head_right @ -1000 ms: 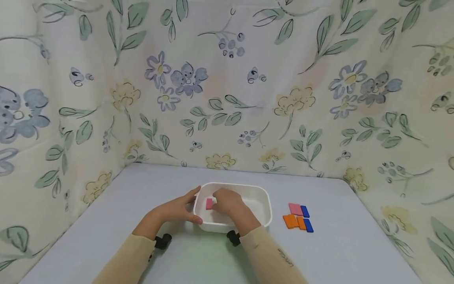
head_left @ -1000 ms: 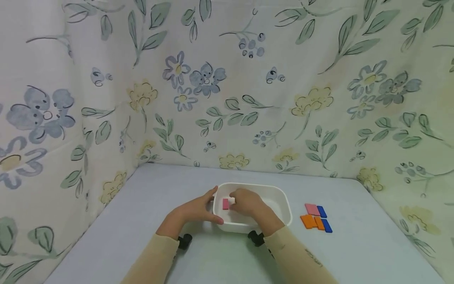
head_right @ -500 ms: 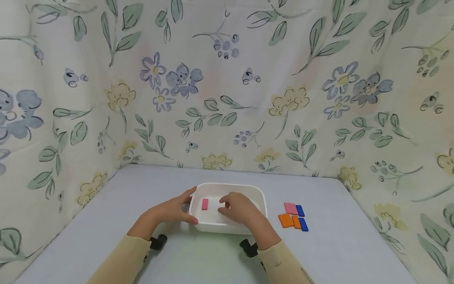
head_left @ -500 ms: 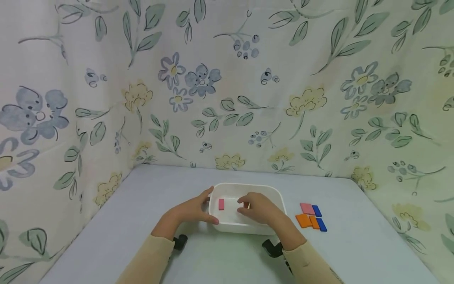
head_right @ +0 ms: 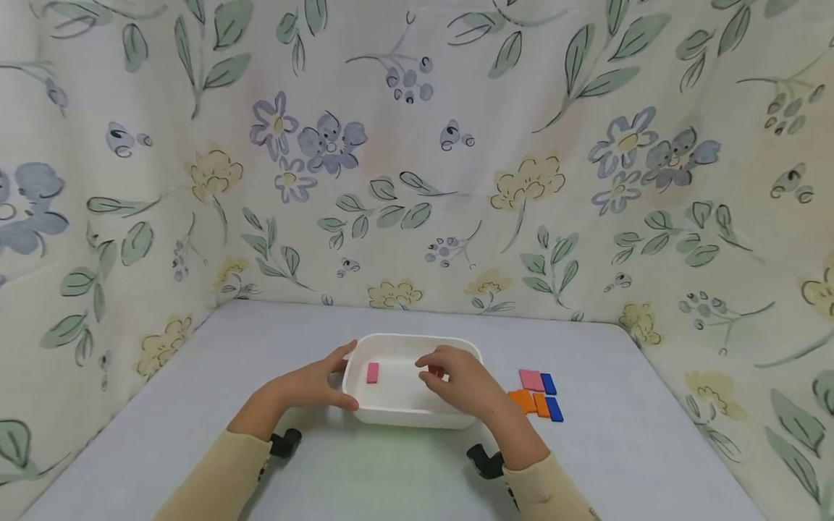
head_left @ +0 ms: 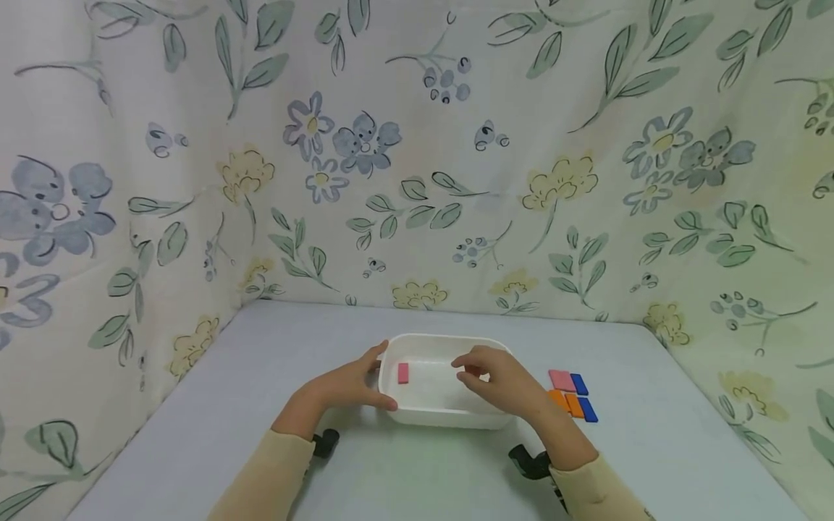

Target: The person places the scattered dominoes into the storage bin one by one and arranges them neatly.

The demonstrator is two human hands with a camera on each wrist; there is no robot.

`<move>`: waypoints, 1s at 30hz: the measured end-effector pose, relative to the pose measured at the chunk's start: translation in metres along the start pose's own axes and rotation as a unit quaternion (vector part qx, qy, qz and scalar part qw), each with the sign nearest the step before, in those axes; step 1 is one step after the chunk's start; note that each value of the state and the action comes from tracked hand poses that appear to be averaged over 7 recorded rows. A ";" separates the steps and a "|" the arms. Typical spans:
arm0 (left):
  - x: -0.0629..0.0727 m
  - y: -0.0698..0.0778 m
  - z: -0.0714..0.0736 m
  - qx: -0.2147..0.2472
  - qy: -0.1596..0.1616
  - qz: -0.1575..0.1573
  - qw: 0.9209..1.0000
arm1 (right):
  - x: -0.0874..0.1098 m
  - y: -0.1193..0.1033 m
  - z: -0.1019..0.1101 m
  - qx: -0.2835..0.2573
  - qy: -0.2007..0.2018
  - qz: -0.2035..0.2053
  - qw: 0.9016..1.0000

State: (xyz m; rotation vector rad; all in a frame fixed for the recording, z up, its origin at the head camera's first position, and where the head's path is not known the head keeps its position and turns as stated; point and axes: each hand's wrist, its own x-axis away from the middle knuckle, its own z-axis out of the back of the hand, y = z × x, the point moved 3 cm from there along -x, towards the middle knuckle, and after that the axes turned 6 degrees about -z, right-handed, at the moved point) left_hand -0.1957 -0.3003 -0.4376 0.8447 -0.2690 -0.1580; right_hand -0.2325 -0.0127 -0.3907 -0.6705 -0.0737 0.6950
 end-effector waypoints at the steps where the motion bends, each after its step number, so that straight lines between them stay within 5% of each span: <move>1: 0.000 0.000 0.000 0.001 0.000 0.000 1.000 | 0.002 0.002 0.002 0.000 0.005 0.000 1.000; 18: -0.003 -0.002 0.002 0.003 -0.004 -0.010 1.000 | 0.026 0.049 0.044 -0.015 0.061 -0.062 0.996; 30: -0.004 -0.003 0.002 0.007 -0.007 0.000 1.000 | 0.034 0.099 0.055 -0.036 0.041 -0.170 0.984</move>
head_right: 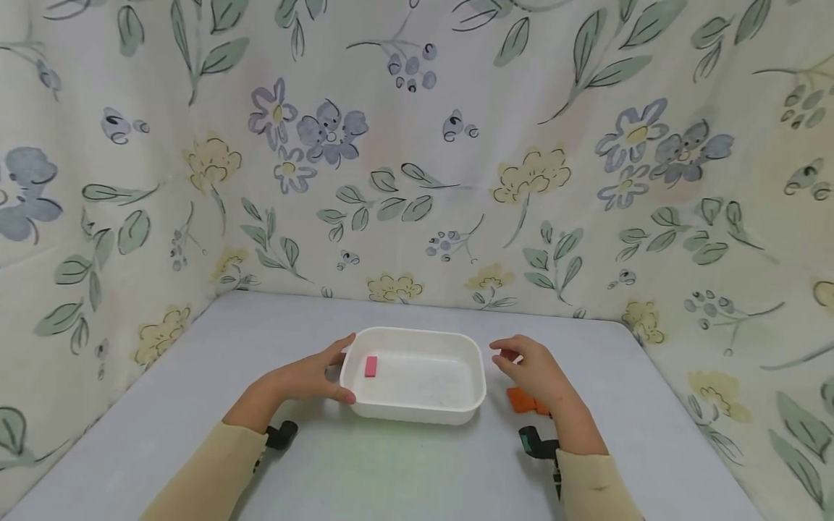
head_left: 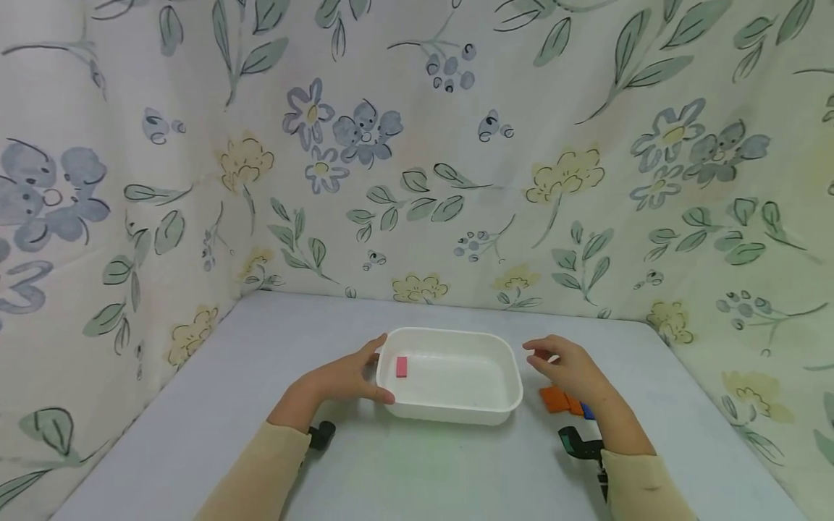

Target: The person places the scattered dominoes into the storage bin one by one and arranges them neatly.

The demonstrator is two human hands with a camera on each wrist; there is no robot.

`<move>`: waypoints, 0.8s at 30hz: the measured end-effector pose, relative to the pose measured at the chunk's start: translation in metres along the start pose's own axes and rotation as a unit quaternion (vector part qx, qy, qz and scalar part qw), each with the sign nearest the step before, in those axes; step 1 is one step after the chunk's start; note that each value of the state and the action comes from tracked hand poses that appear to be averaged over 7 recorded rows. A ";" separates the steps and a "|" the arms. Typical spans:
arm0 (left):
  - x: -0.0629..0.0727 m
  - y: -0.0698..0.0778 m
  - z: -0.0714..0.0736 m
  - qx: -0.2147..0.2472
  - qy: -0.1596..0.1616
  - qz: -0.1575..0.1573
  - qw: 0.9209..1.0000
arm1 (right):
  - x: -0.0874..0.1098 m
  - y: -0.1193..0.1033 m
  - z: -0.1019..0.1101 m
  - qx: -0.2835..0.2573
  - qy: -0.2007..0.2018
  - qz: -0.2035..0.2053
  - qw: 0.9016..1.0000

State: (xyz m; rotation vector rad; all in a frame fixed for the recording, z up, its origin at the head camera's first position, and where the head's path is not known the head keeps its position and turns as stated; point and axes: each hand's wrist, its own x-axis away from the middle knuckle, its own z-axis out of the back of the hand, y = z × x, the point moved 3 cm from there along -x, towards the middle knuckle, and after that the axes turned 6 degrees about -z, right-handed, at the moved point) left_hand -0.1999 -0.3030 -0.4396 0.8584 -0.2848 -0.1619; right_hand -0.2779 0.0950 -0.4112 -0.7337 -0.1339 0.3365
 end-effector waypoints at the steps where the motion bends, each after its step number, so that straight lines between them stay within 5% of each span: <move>1: 0.000 0.000 0.000 0.001 -0.001 0.001 1.000 | 0.000 0.005 0.001 -0.005 -0.001 -0.010 1.000; 7: 0.000 0.002 -0.001 -0.004 0.002 0.002 1.000 | -0.001 0.031 0.006 -0.018 -0.007 -0.061 0.998; 14: -0.001 0.001 -0.001 -0.002 0.000 -0.001 1.000 | -0.003 0.053 0.005 0.058 0.004 -0.086 0.995; 24: 0.001 0.004 -0.001 0.003 -0.003 0.005 1.000 | -0.004 0.071 0.009 0.104 -0.034 -0.115 0.987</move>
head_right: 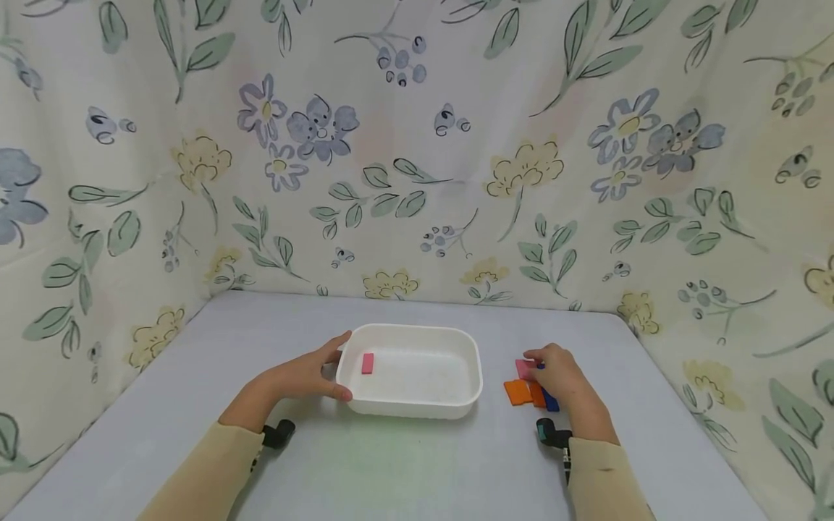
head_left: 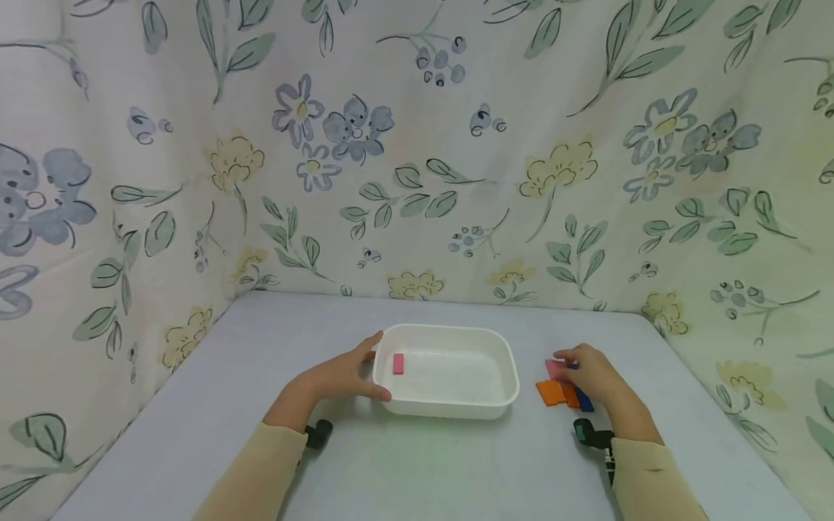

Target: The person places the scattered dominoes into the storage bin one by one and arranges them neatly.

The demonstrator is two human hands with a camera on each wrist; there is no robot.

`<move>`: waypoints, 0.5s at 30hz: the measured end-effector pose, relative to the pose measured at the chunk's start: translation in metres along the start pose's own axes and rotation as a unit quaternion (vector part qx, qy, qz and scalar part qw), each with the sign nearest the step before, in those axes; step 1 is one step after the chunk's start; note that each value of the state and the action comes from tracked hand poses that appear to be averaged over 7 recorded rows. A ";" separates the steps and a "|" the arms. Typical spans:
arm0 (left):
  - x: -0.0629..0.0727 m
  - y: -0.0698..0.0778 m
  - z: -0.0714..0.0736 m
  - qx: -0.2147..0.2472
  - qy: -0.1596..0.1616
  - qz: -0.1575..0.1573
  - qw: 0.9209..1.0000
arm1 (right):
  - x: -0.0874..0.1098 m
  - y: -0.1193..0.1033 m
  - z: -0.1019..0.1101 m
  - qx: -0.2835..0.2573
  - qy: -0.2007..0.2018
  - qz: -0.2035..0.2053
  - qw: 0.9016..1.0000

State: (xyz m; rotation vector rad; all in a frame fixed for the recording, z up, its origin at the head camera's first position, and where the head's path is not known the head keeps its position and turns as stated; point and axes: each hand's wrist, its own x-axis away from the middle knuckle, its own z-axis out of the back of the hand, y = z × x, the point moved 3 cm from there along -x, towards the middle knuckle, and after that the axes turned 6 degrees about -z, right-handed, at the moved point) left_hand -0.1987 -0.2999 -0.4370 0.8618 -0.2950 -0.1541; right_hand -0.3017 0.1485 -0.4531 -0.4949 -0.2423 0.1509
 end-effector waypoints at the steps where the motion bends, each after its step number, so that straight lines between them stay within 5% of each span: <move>1: 0.000 0.000 0.000 0.000 0.000 -0.001 1.000 | 0.000 0.000 0.000 0.006 -0.001 0.000 1.000; 15: -0.002 -0.004 0.000 0.002 0.004 -0.004 1.000 | 0.004 0.001 0.004 0.030 0.000 -0.020 0.999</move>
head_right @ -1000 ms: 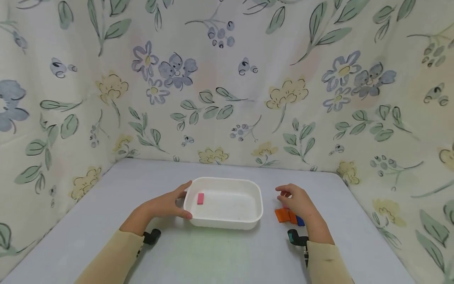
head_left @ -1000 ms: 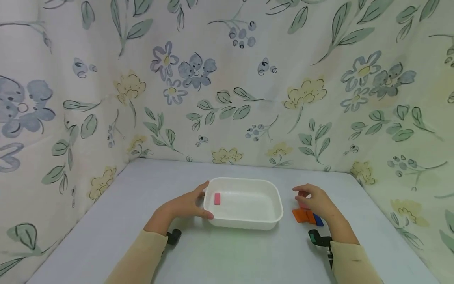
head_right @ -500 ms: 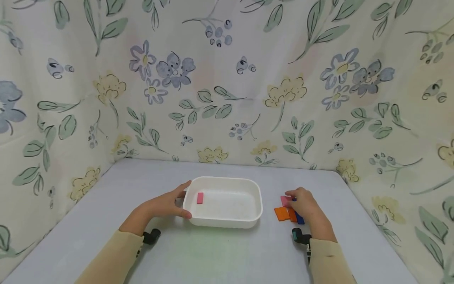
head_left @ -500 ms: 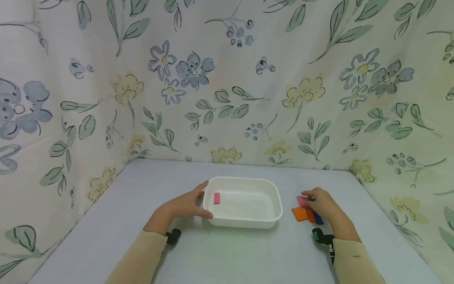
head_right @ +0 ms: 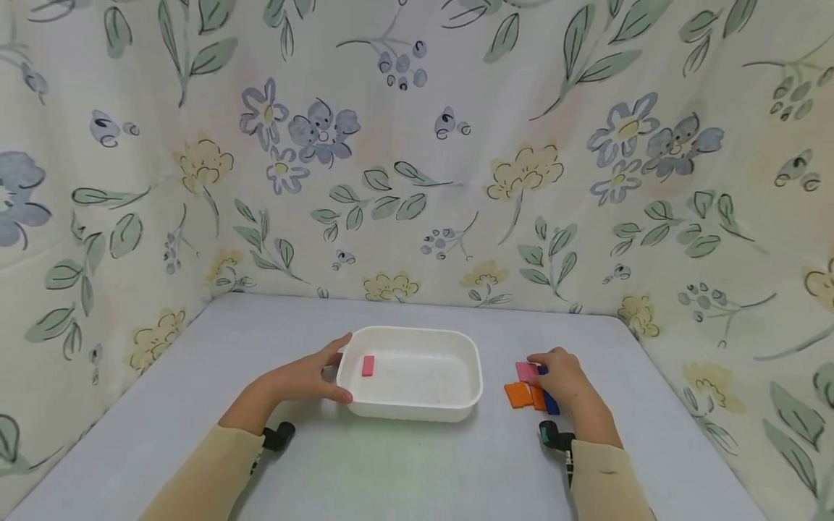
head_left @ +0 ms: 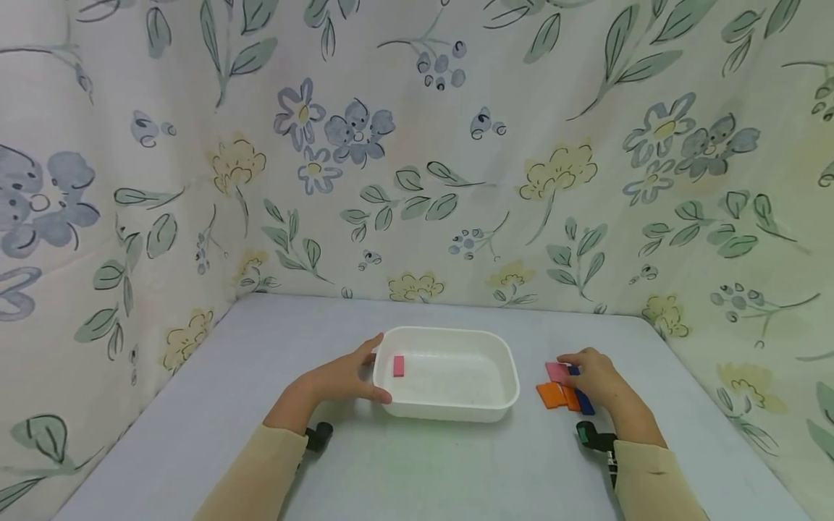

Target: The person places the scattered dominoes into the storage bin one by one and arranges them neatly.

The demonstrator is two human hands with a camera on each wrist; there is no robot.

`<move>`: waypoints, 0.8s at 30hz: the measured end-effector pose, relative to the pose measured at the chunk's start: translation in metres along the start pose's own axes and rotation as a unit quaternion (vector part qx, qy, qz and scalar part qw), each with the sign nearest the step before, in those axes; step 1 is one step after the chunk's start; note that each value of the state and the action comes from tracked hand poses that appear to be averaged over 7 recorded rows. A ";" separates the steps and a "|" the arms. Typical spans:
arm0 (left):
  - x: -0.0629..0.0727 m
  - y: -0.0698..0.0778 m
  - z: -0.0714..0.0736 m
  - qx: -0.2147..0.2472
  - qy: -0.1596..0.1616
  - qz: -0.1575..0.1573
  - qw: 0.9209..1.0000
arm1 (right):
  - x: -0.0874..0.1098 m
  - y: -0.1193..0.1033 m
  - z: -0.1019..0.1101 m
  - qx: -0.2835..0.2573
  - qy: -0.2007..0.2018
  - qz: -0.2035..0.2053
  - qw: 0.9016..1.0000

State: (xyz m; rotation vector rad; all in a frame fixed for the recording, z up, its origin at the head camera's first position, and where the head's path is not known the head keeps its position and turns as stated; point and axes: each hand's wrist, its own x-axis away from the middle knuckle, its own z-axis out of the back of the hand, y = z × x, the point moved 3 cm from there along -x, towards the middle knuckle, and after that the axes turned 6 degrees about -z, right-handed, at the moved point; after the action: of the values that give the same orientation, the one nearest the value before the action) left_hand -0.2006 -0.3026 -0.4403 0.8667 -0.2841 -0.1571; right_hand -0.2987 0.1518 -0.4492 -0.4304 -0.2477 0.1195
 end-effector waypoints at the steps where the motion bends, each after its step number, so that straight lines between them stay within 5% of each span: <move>1: 0.000 0.000 0.000 0.001 0.000 0.000 1.000 | -0.001 0.000 -0.001 0.001 0.001 -0.001 1.000; 24: 0.001 0.001 -0.001 0.003 0.004 0.004 1.000 | -0.001 -0.001 -0.007 0.008 0.018 0.009 1.000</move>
State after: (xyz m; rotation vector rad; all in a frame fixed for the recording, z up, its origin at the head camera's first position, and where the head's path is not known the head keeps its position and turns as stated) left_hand -0.1996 -0.3010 -0.4403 0.8718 -0.2813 -0.1453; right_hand -0.2983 0.1482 -0.4553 -0.4184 -0.2066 0.1315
